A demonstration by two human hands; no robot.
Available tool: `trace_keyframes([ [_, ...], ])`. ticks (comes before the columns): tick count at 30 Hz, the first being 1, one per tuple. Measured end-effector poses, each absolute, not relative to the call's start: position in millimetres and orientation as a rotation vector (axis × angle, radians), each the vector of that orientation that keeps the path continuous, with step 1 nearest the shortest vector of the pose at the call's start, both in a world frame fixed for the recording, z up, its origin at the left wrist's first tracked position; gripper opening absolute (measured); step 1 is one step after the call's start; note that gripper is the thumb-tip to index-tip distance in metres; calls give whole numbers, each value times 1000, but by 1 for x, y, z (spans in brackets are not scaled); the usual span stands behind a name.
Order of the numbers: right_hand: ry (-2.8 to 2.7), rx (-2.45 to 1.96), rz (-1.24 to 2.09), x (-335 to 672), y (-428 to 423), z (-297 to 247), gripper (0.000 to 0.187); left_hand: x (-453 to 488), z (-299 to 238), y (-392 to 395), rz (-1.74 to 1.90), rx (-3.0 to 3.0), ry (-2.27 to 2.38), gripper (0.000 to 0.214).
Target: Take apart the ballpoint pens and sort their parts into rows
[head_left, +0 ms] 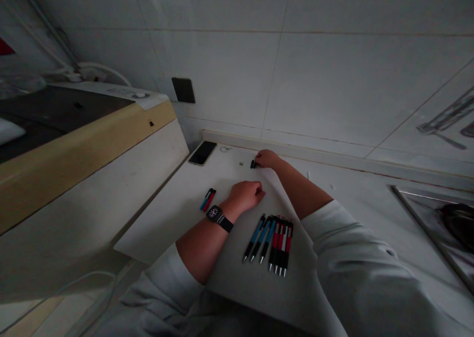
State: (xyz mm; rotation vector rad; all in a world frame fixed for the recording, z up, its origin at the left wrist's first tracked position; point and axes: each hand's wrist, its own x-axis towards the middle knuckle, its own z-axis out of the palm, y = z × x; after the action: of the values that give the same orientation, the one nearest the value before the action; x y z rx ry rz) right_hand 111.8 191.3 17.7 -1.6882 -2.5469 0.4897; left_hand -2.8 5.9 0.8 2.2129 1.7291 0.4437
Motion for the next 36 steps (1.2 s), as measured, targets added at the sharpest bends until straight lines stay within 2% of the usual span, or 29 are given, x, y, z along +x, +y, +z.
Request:
trace_keyframes([
  [17, -2415, -1667, 507, 114, 184, 12, 24, -3, 3, 6, 467, 2199, 1726, 25],
  [22, -2315, -1598, 493, 136, 171, 26, 27, -4, 4, 6, 439, 2219, 1734, 24],
  [29, -2219, -1302, 508, 215, 84, 60, 25, -6, 1, 5, 486, 2265, 1681, 26],
  [36, -2508, -1098, 667, 270, 0, 30, 20, -4, 1, 4, 516, 2328, 1590, 27],
])
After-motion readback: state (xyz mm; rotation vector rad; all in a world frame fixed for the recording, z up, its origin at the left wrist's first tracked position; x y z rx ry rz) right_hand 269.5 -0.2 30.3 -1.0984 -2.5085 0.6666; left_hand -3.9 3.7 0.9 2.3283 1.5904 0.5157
